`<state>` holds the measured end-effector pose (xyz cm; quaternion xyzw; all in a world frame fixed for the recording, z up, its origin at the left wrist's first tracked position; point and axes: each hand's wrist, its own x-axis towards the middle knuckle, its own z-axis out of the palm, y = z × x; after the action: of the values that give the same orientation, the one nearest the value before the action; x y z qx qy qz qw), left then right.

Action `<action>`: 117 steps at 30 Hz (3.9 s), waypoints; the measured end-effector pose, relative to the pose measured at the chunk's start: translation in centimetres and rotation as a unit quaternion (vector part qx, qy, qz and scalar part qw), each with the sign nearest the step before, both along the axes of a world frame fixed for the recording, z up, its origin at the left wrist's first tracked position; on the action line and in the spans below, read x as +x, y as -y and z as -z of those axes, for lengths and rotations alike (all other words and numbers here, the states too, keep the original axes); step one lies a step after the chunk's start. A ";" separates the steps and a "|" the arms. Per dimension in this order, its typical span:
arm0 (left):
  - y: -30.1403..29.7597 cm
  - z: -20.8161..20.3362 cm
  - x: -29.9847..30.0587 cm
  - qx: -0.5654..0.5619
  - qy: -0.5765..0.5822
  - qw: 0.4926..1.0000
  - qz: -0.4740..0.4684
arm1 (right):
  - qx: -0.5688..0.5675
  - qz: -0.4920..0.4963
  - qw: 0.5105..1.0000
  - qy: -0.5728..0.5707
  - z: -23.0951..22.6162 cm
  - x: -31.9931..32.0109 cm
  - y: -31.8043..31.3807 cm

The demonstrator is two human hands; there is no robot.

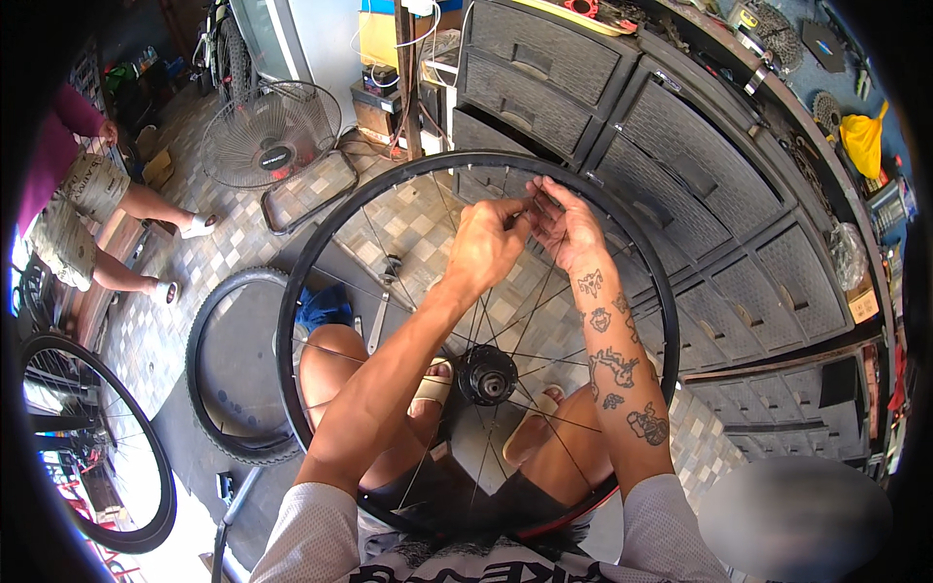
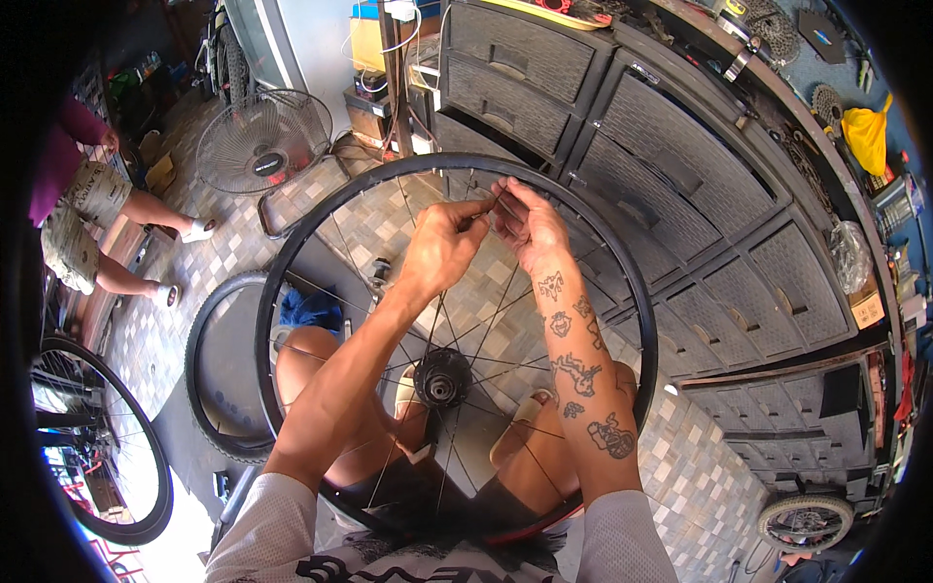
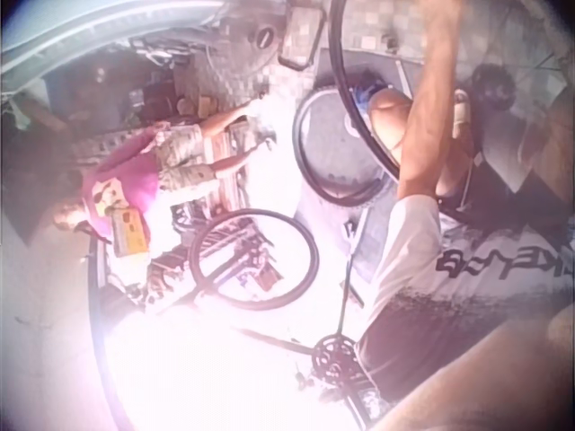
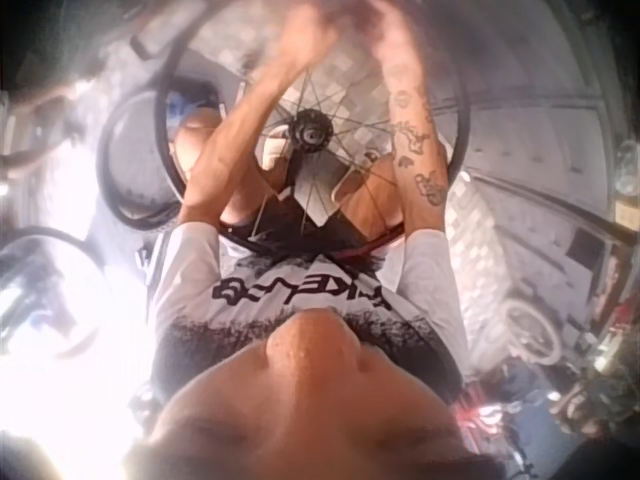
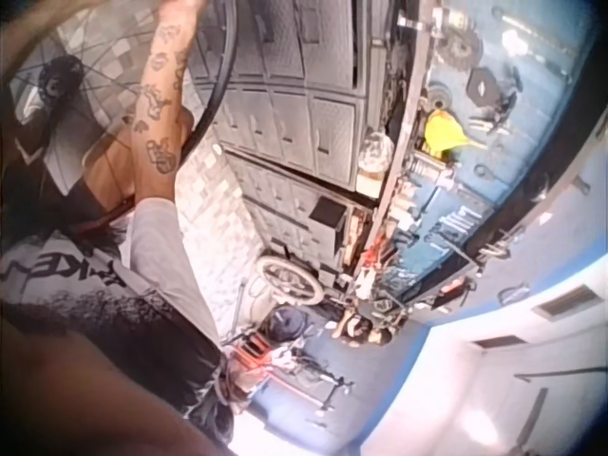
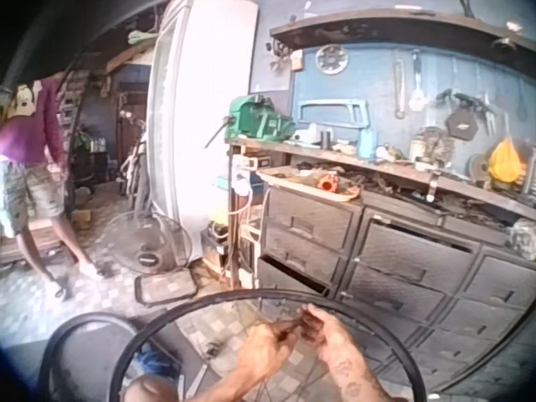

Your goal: The person laces spokes into a bicycle wheel rim, threading each spoke through the rim holes and seating them against the hub. The person rotates the wheel periodically to access different spoke positions and continues the lacing process.

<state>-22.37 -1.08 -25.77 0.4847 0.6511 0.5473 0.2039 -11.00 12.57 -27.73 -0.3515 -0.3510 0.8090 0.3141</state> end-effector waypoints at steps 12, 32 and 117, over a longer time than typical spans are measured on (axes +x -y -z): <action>-1.0 0.1 2.4 -0.031 -0.026 0.999 -0.036 | -0.019 0.015 0.997 0.071 -0.2 0.0 -1.6; -1.9 0.5 3.2 -0.027 -0.049 0.998 -0.029 | -0.018 0.010 1.000 0.008 0.1 1.5 -2.4; 26.9 -5.8 -1.9 -0.025 0.014 0.999 -0.029 | 0.315 -0.114 0.942 0.029 -2.9 15.3 20.1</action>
<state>-24.23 -27.98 -19.93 0.4528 0.6756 0.5430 0.2092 4.29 -7.49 -24.86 -0.2153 -0.6343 0.6774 0.3040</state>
